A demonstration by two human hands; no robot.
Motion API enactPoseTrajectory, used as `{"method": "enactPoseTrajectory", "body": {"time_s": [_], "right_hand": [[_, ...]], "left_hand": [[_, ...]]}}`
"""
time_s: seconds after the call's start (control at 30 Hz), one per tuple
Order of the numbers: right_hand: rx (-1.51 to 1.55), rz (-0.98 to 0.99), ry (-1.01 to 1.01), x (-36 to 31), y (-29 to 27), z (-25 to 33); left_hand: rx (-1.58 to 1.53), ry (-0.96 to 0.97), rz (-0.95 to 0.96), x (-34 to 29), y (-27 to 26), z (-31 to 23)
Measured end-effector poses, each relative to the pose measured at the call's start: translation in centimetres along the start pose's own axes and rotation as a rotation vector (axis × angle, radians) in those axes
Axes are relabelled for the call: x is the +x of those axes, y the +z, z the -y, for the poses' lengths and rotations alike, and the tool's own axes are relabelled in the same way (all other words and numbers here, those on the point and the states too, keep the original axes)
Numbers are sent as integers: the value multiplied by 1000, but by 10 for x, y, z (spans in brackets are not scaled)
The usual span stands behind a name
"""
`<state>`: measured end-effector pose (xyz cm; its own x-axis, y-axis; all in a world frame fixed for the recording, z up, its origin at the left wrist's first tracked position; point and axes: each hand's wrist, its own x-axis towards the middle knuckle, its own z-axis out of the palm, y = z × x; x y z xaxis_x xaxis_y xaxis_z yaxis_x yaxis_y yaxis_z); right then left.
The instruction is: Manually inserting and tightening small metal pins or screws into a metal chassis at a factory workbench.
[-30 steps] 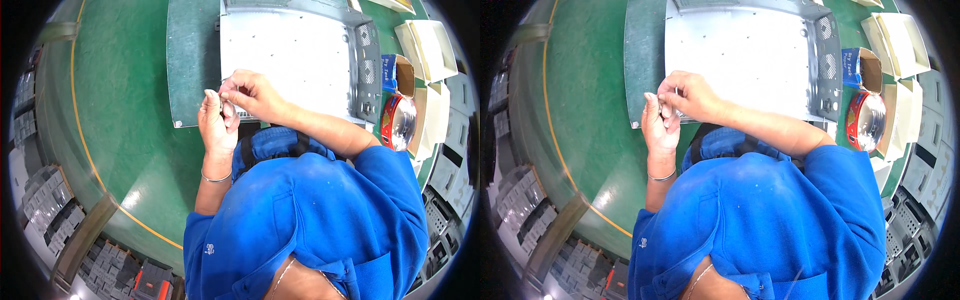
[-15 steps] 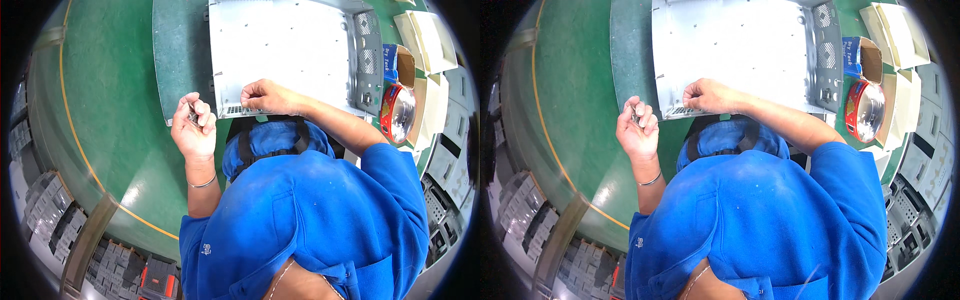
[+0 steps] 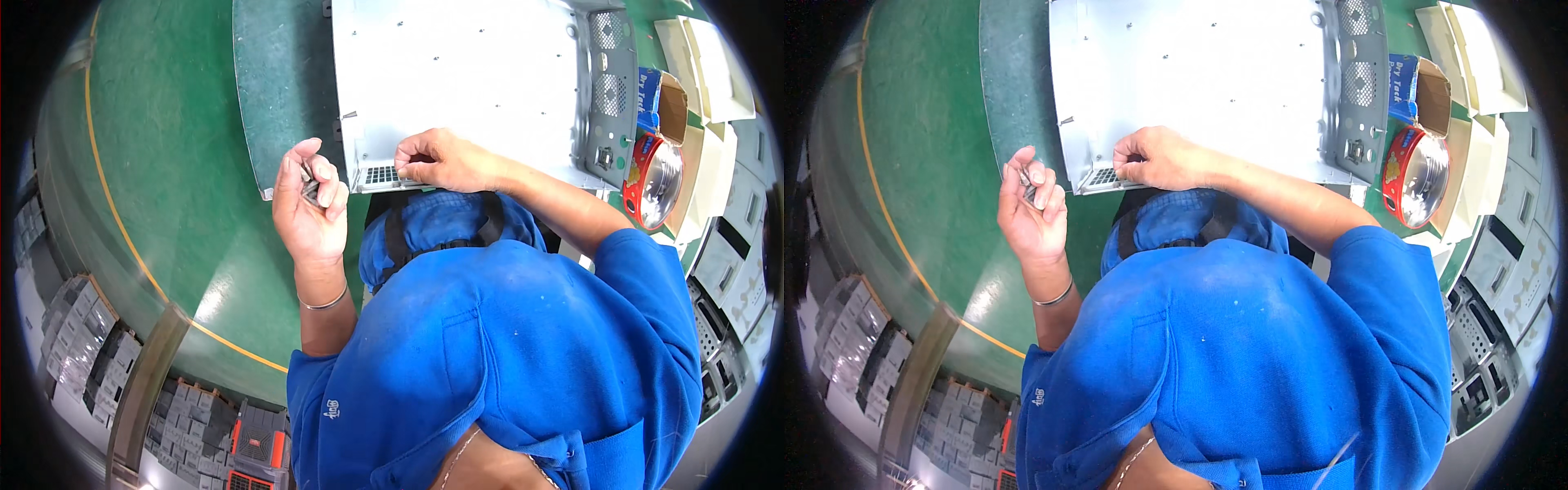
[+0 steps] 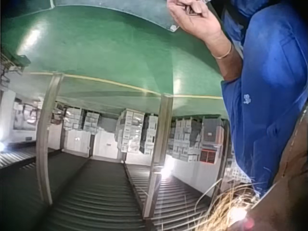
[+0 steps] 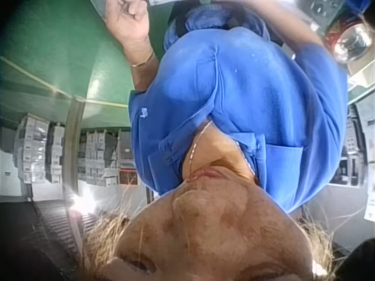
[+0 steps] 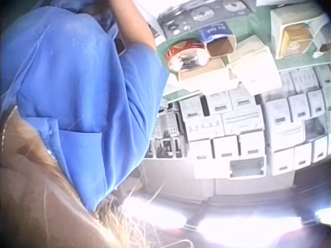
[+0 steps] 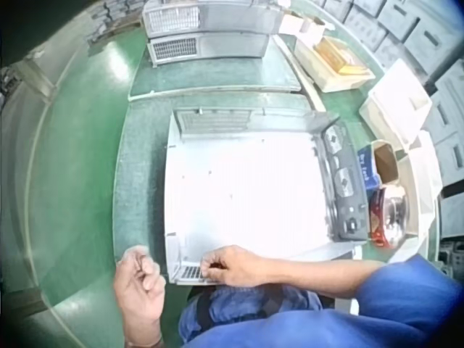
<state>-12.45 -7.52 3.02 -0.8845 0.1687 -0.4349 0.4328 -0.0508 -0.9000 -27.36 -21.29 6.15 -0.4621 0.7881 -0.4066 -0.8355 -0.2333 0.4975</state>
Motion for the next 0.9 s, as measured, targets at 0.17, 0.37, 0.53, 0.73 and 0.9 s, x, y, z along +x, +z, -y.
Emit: {"method": "enactPoseTrajectory", "body": {"time_s": [0.17,0.37,0.53,0.73,0.9], "right_hand": [[210,49,92,2,-4,-3],[24,-15,3,1,1,-3],[-12,16,18,-1,-1,3],[-259,70,1,3,1,15],[-264,138,28,7,-2,15]], "left_hand": [[-32,-15,34,1,0,-2],[-23,-6,51,2,-8,-2],[19,-1,15,0,-3,-1],[83,13,65,-1,0,2],[123,11,38,-4,2,3]]}}
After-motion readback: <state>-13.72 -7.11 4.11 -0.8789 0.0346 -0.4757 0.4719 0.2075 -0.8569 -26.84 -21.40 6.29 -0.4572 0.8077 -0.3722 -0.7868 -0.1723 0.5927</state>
